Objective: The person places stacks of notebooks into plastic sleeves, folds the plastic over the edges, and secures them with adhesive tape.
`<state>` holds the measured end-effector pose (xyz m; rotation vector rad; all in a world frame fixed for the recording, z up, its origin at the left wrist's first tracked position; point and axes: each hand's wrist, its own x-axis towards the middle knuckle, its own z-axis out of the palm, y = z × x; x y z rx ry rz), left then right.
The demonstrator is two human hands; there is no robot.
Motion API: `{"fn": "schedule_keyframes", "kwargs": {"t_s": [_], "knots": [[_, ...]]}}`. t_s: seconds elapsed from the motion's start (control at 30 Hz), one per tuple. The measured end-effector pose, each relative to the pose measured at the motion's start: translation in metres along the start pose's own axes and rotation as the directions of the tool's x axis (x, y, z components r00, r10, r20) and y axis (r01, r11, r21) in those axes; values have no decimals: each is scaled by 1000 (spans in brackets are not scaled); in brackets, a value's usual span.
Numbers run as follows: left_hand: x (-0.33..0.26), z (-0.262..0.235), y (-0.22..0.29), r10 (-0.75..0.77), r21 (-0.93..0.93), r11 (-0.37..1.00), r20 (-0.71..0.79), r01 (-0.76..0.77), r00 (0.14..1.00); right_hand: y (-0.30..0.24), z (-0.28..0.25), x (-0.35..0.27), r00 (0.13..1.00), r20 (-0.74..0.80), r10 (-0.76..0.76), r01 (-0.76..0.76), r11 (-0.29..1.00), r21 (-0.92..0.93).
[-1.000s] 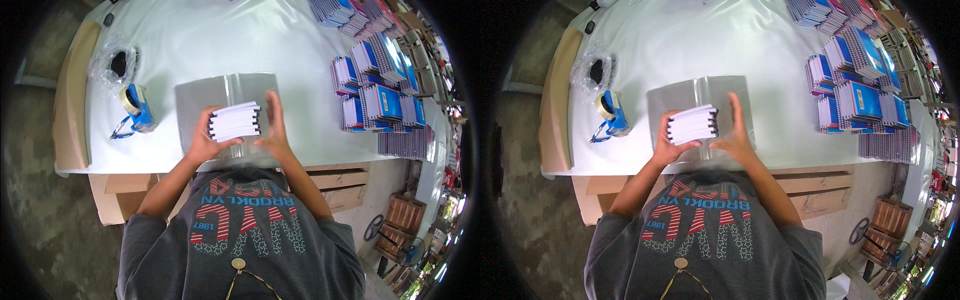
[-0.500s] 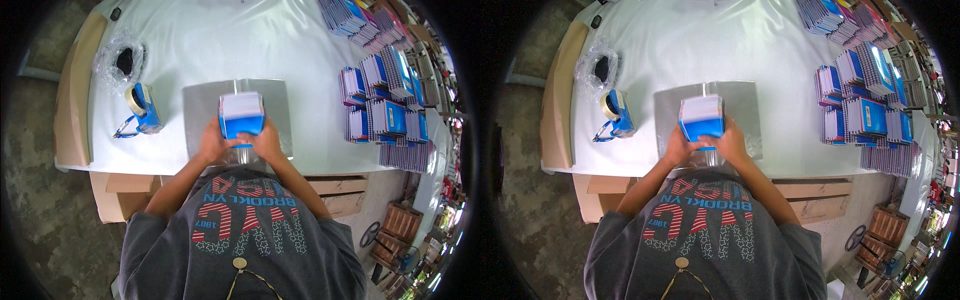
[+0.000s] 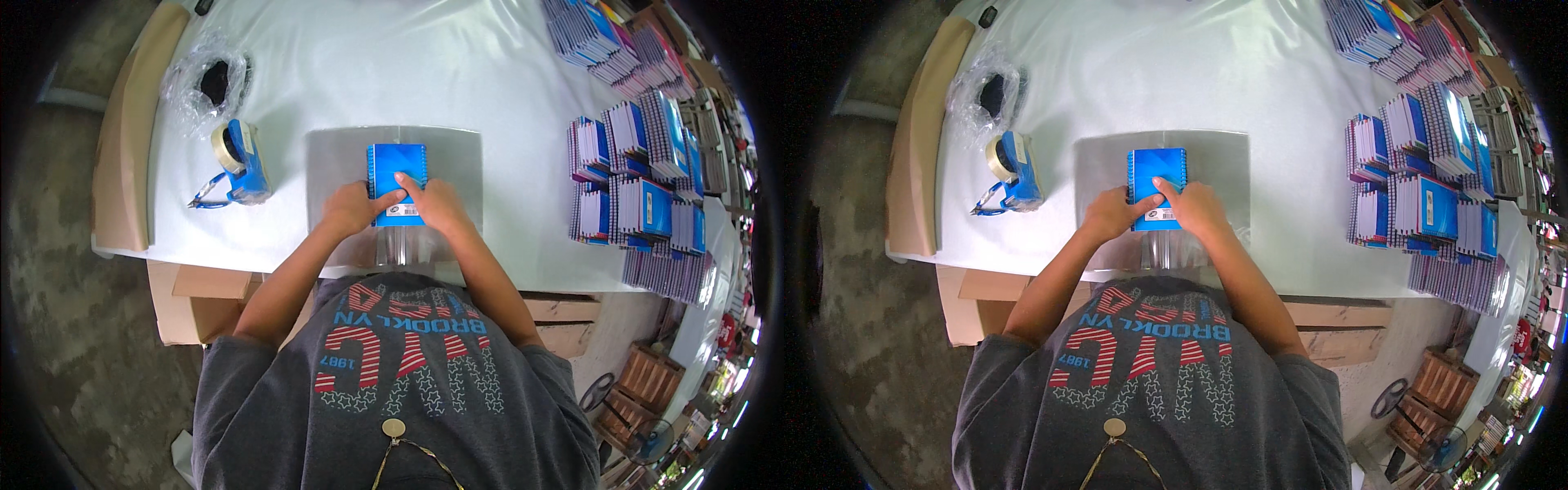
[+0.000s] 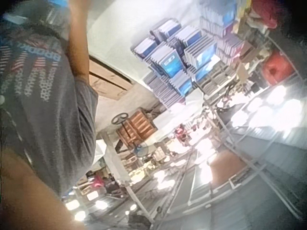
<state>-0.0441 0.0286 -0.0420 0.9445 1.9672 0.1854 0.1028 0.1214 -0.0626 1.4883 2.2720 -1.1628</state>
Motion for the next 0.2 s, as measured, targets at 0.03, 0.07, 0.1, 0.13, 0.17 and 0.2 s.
{"fn": "schedule_keyframes", "kwargs": {"t_s": [0.03, 0.07, 0.1, 0.13, 0.17, 0.2], "knots": [[-5, -3, 5, -3, -2, 1000, -2, 3, 1000, -4, -5, -3, 1000, 2, -2, 2, 1000, -1], [-9, -4, 8, -15, 159, 987, -53, 23, 999, -7, -10, -8, 1000, 5, 8, -8, 998, -59], [-13, -4, 9, -20, 313, 948, -105, 52, 994, -9, -13, -11, 1000, 8, 18, -16, 993, -118], [-16, -3, 7, -24, 310, 949, -107, 56, 994, -8, -17, -14, 1000, 12, 14, -13, 993, -120], [-19, -4, 2, -11, 198, 979, -189, 49, 982, -3, -21, -16, 998, -44, -40, 41, 999, 26], [-24, -6, -4, -5, 86, 996, -271, 30, 963, 3, -27, -18, 991, -108, -84, 102, 980, 170]]}}
